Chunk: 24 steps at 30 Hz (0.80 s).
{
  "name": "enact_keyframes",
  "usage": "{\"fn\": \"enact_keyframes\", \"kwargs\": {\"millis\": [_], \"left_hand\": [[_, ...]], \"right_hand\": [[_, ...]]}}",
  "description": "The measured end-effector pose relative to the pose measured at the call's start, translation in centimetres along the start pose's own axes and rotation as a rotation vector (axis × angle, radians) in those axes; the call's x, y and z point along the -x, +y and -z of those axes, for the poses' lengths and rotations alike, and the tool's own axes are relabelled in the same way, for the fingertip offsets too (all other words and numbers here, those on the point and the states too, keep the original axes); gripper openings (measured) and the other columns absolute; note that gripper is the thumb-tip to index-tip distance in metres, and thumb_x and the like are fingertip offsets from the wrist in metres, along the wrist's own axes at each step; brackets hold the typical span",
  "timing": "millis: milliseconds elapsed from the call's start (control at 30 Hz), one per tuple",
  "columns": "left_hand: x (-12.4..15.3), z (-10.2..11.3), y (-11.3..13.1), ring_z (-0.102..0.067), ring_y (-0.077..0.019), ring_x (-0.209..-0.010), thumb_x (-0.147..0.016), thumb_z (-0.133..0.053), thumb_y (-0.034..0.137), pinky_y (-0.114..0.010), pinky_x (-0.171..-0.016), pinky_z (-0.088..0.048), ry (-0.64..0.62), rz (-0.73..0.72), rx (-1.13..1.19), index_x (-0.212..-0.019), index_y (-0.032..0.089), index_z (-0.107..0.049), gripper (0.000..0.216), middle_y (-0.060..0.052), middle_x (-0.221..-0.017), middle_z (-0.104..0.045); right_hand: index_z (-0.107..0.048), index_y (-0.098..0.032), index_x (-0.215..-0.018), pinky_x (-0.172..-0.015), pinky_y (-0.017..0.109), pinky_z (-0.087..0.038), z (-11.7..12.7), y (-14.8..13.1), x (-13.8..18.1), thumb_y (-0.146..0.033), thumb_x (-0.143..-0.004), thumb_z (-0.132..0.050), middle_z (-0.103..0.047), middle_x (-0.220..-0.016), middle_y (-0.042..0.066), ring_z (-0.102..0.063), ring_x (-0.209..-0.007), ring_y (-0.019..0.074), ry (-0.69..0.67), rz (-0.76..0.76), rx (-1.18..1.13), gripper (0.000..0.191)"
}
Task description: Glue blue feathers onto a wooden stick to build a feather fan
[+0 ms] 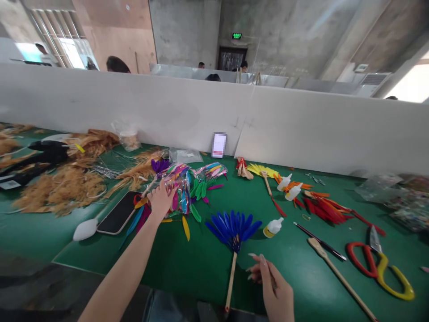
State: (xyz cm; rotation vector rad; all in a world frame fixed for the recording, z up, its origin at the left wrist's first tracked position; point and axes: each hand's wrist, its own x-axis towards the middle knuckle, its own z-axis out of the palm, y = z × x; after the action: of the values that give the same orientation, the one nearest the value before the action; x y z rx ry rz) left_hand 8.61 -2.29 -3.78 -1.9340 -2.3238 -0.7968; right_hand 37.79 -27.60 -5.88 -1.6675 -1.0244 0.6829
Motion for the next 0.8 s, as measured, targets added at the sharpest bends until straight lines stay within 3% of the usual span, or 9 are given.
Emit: {"fn": "enact_keyframes", "kwargs": {"millis": [167, 267, 367, 433, 500, 567, 633, 733, 800], "left_hand": [[-0.1, 0.9, 0.5, -0.060, -0.0270, -0.082, -0.089, -0.048, 0.037, -0.039, -0.080, -0.044, 0.056, -0.107, 0.178, -0.134, 0.015, -0.042, 0.050, -0.005, -0.075, -0.061], [0.4, 1.4, 1.3, -0.053, -0.0172, -0.060, -0.094, -0.039, 0.033, -0.028, -0.063, -0.044, 0.104, -0.156, 0.293, -0.139, 0.017, -0.032, 0.048, 0.002, -0.063, -0.048], [0.8, 1.7, 1.4, -0.048, -0.0146, -0.054, -0.093, -0.040, 0.033, -0.025, -0.057, -0.042, 0.139, -0.200, 0.435, -0.139, 0.019, -0.032, 0.048, 0.004, -0.062, -0.043], [0.8, 2.0, 0.9, -0.053, -0.0173, -0.061, -0.091, -0.046, 0.035, -0.028, -0.061, -0.045, 0.151, -0.193, 0.462, -0.138, 0.019, -0.035, 0.051, 0.001, -0.066, -0.048], [0.7, 2.4, 0.5, -0.058, -0.0273, -0.088, -0.087, -0.051, 0.040, -0.040, -0.077, -0.047, 0.222, -0.117, 0.347, -0.137, 0.018, -0.038, 0.056, -0.009, -0.088, -0.057], [0.3, 2.7, 1.0, -0.045, -0.0380, -0.116, -0.085, -0.053, 0.043, -0.053, -0.093, -0.038, 0.339, -0.055, 0.213, -0.137, 0.016, -0.040, 0.059, -0.019, -0.119, -0.050], [-0.8, 2.7, 2.8, -0.036, -0.0392, -0.126, -0.085, -0.053, 0.044, -0.056, -0.101, -0.029, 0.376, -0.103, 0.197, -0.137, 0.015, -0.039, 0.061, -0.021, -0.132, -0.043], [-3.9, 1.2, 8.3, -0.043, -0.0349, -0.124, -0.079, -0.062, 0.046, -0.048, -0.105, -0.030, 0.102, -0.267, 0.353, -0.139, 0.015, -0.036, 0.072, -0.016, -0.126, -0.053], [-6.7, -0.8, 12.8, -0.050, -0.0347, -0.118, -0.074, -0.067, 0.048, -0.044, -0.099, -0.038, -0.059, -0.196, 0.445, -0.139, 0.009, -0.034, 0.082, -0.017, -0.120, -0.059]], "right_hand": [[-0.068, -0.017, -0.102, -0.062, 0.022, -0.055, -0.3, -4.5, -2.3, -0.044, -0.091, -0.048, -0.071, -0.077, 0.007, -0.067, -0.063, 0.0157, -0.092, 0.213, -0.006, 0.036], [-0.065, -0.018, -0.109, -0.065, 0.022, -0.055, -2.0, -7.6, -5.0, -0.037, -0.092, -0.048, -0.071, -0.079, 0.005, -0.067, -0.066, 0.0144, -0.274, 0.338, -0.015, 0.031], [-0.066, -0.018, -0.101, -0.062, 0.022, -0.054, -4.4, -9.0, -7.9, -0.035, -0.092, -0.048, -0.070, -0.072, 0.003, -0.066, -0.062, 0.0137, -0.320, 0.439, -0.050, 0.026], [-0.066, -0.018, -0.096, -0.060, 0.023, -0.055, -5.7, -8.7, -9.2, -0.035, -0.092, -0.047, -0.069, -0.068, 0.003, -0.066, -0.060, 0.0141, -0.296, 0.455, -0.092, 0.026], [-0.065, -0.018, -0.097, -0.058, 0.023, -0.055, -6.5, -7.9, -9.7, -0.035, -0.092, -0.047, -0.068, -0.065, 0.003, -0.065, -0.057, 0.0142, -0.277, 0.452, -0.121, 0.025], [-0.064, -0.018, -0.099, -0.055, 0.022, -0.054, -6.7, -7.1, -9.5, -0.032, -0.092, -0.049, -0.068, -0.064, 0.002, -0.064, -0.053, 0.0134, -0.255, 0.463, -0.120, 0.022], [-0.063, -0.018, -0.100, -0.052, 0.020, -0.052, -6.7, -6.8, -9.0, -0.027, -0.091, -0.049, -0.067, -0.062, 0.001, -0.063, -0.050, 0.0120, -0.223, 0.506, -0.098, 0.019], [-0.061, -0.019, -0.105, -0.052, 0.018, -0.050, -6.9, -6.9, -8.2, -0.018, -0.091, -0.047, -0.067, -0.064, 0.000, -0.062, -0.051, 0.0106, -0.230, 0.650, -0.044, 0.020], [-0.059, -0.019, -0.108, -0.052, 0.018, -0.049, -7.1, -7.0, -7.9, -0.014, -0.090, -0.047, -0.066, -0.065, 0.000, -0.062, -0.051, 0.0102, -0.224, 0.758, -0.030, 0.023]]}}
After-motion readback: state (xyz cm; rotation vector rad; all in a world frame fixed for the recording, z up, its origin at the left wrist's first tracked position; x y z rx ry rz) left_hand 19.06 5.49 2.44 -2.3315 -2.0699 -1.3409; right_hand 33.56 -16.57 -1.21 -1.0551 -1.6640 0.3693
